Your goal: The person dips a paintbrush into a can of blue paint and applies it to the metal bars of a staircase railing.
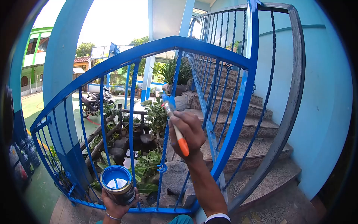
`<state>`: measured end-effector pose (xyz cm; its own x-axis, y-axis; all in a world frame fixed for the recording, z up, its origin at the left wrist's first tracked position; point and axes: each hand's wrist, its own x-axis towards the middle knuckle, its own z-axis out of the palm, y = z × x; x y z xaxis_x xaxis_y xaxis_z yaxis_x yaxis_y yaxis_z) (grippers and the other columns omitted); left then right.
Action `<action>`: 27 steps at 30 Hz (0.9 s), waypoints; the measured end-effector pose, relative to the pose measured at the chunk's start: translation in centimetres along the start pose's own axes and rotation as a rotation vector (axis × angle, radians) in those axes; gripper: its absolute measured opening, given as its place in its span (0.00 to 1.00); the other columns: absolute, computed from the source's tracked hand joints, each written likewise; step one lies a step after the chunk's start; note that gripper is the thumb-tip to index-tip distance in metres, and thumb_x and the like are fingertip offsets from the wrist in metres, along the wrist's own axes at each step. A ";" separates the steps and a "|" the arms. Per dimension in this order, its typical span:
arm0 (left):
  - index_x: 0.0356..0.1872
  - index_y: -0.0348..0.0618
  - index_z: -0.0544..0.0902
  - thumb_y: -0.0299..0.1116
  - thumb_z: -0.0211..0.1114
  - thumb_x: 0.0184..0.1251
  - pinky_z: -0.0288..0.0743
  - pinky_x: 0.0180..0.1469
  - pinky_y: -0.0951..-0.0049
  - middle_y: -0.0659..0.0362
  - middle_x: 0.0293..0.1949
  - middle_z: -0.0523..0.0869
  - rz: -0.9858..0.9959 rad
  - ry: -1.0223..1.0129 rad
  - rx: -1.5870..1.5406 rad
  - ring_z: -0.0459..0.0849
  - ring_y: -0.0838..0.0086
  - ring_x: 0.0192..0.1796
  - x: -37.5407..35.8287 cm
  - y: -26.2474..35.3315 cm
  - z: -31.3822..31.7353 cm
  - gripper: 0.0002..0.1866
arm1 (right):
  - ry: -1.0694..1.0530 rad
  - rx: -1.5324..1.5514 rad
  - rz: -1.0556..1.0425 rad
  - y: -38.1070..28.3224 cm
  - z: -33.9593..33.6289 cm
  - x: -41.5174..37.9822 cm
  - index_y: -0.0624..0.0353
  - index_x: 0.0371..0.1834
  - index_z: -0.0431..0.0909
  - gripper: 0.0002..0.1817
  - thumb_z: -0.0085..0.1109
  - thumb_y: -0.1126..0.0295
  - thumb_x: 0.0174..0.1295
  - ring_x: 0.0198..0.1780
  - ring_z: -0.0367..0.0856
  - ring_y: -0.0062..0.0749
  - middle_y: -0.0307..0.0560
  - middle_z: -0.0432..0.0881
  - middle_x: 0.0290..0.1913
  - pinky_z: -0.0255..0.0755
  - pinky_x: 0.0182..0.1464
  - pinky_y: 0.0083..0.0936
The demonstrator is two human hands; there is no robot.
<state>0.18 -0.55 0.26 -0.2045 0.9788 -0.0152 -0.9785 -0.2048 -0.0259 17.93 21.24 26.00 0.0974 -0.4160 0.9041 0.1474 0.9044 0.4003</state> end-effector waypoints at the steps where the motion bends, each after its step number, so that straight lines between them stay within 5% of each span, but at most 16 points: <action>1: 0.80 0.50 0.71 0.77 0.52 0.67 0.76 0.66 0.33 0.41 0.69 0.81 0.004 0.002 0.003 0.81 0.42 0.67 0.1 0.0 -0.1 0.50 | -0.076 -0.043 -0.044 -1.0 -0.5 -0.7 0.62 0.46 0.89 0.15 0.79 0.84 0.56 0.46 0.94 0.45 0.52 0.92 0.47 0.90 0.49 0.36; 3: 0.80 0.50 0.71 0.76 0.52 0.67 0.76 0.66 0.33 0.41 0.70 0.80 0.004 -0.011 0.001 0.80 0.42 0.67 0.1 0.0 -0.1 0.50 | -0.197 0.016 -0.064 -2.0 -1.6 -1.6 0.63 0.48 0.87 0.15 0.77 0.85 0.58 0.48 0.94 0.46 0.55 0.92 0.48 0.89 0.50 0.36; 9: 0.81 0.50 0.71 0.76 0.52 0.68 0.76 0.66 0.33 0.41 0.71 0.80 0.016 -0.051 0.028 0.81 0.42 0.67 0.2 0.1 -0.2 0.50 | 0.161 -0.002 0.114 1.3 -0.8 2.0 0.64 0.49 0.89 0.13 0.76 0.84 0.62 0.47 0.93 0.45 0.55 0.91 0.48 0.89 0.48 0.36; 12: 0.81 0.50 0.71 0.77 0.52 0.69 0.76 0.66 0.32 0.40 0.71 0.81 0.032 -0.048 0.038 0.81 0.41 0.67 0.3 0.1 -0.4 0.49 | 0.148 -0.066 0.139 3.4 0.0 2.5 0.64 0.50 0.89 0.13 0.76 0.84 0.62 0.48 0.93 0.46 0.55 0.91 0.49 0.88 0.49 0.37; 19: 0.80 0.48 0.71 0.77 0.51 0.69 0.74 0.68 0.35 0.42 0.71 0.77 0.065 -0.094 0.109 0.76 0.43 0.69 0.3 0.2 -0.8 0.50 | -0.240 -0.044 -0.056 -2.1 -2.0 -2.8 0.61 0.47 0.90 0.14 0.77 0.83 0.58 0.50 0.93 0.46 0.53 0.92 0.49 0.89 0.50 0.37; 27: 0.82 0.54 0.70 0.78 0.57 0.67 0.75 0.68 0.30 0.41 0.73 0.78 0.027 -0.063 0.015 0.79 0.41 0.70 0.3 0.2 -0.6 0.51 | 0.122 -0.020 0.189 1.7 -1.6 0.9 0.62 0.49 0.89 0.14 0.77 0.83 0.60 0.47 0.93 0.46 0.52 0.91 0.49 0.89 0.48 0.35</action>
<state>-0.07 -0.29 -0.33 -0.2320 0.9716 0.0477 -0.9727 -0.2317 -0.0111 19.87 22.29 27.27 0.2429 -0.2486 0.9376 0.1343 0.9659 0.2213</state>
